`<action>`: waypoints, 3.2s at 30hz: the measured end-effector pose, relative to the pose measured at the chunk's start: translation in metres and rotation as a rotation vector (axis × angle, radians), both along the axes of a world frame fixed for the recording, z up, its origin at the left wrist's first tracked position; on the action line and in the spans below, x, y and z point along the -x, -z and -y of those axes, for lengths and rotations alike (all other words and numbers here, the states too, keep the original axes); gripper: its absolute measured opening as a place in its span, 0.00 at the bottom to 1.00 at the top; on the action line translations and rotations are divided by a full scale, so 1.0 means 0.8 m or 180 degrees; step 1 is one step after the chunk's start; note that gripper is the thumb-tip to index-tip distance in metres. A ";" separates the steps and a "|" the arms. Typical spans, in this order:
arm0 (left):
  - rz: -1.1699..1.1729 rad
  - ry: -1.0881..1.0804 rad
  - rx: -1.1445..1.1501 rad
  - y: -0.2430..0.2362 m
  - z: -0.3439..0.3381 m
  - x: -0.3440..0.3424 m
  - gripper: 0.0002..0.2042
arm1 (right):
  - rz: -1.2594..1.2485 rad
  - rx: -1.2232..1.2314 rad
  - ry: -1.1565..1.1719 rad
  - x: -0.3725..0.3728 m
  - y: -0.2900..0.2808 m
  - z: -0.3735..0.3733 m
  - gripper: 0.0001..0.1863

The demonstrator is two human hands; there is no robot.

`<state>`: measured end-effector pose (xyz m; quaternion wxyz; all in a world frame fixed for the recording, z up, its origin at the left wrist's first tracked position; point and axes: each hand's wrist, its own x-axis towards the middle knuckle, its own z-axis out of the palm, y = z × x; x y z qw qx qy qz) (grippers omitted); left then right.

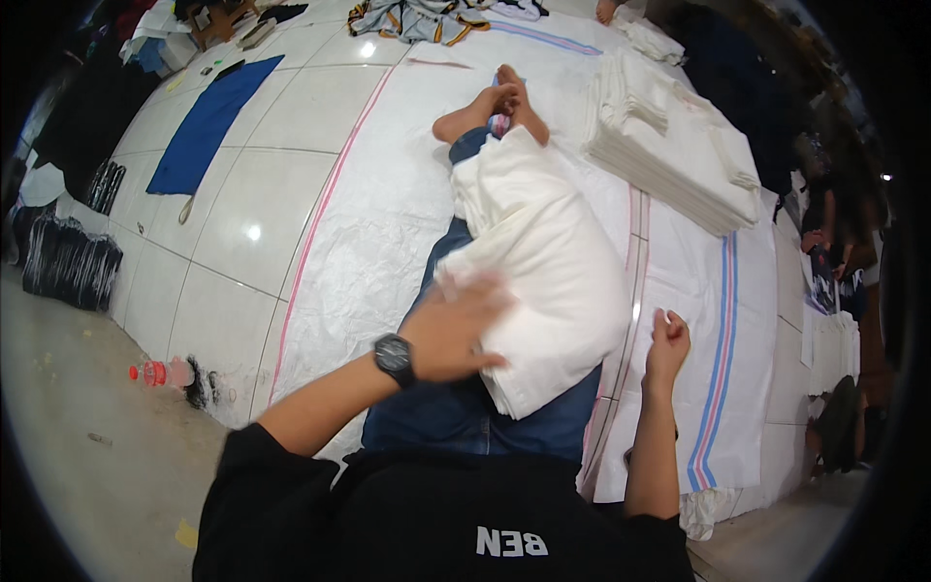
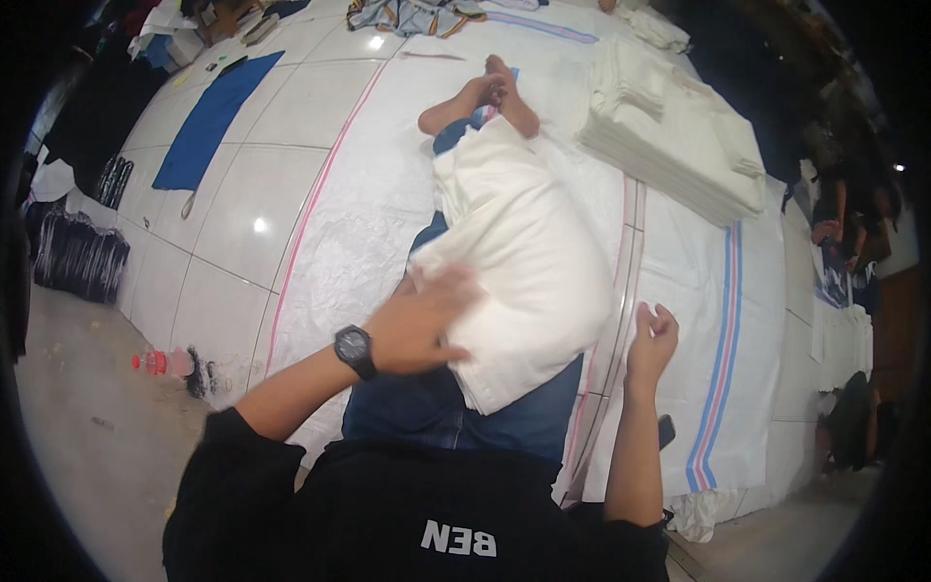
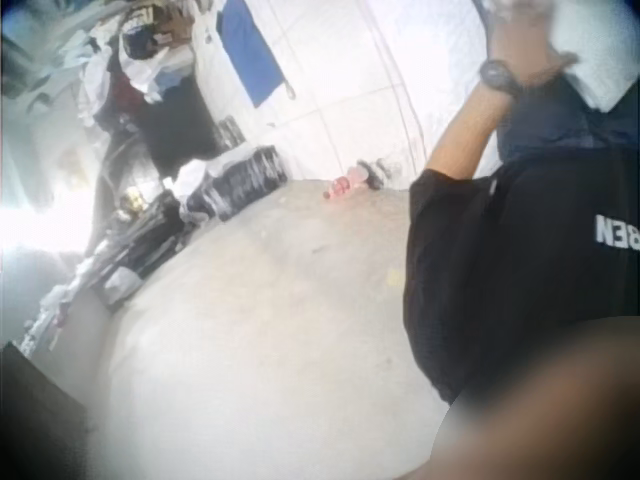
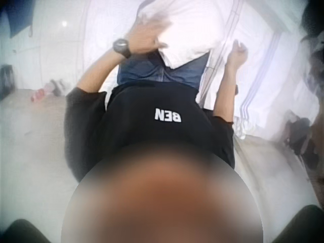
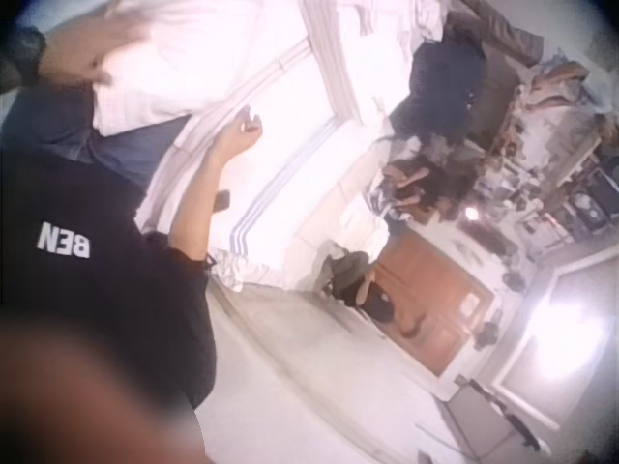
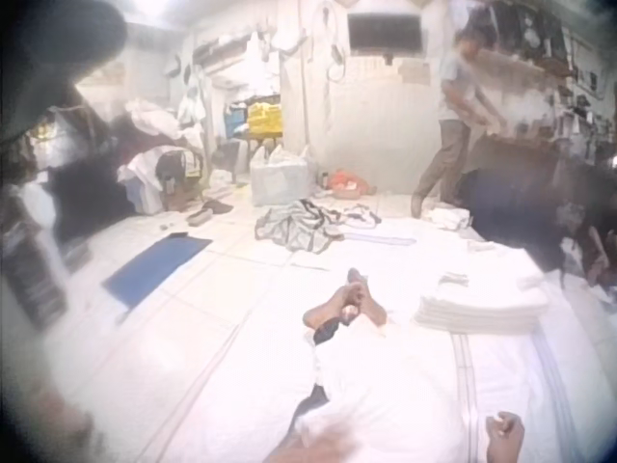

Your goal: The person sits on the floor and folds white shirts, then uses small scissors to trim loose threads from the collars and edges. The person handles shirts one at a time, smoothing them before cutting.

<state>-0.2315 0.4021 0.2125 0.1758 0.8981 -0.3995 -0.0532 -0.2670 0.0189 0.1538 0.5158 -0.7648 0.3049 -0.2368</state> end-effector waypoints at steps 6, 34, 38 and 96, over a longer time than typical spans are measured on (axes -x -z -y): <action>-0.0309 -0.2634 0.0851 0.107 -0.120 0.041 0.34 | 0.0811 0.0314 -0.1219 0.051 -0.060 -0.086 0.08; -0.2594 -0.2850 0.4642 0.092 -0.039 0.009 0.18 | 0.0268 0.2563 -0.3389 0.021 -0.083 -0.244 0.13; -0.1246 -0.2958 0.4099 0.096 -0.032 0.037 0.25 | 0.0016 0.2649 -0.3312 0.015 -0.075 -0.258 0.10; -0.0023 -0.1179 0.1982 0.019 0.051 0.063 0.11 | 0.0014 0.0948 -0.2296 0.056 -0.090 -0.176 0.15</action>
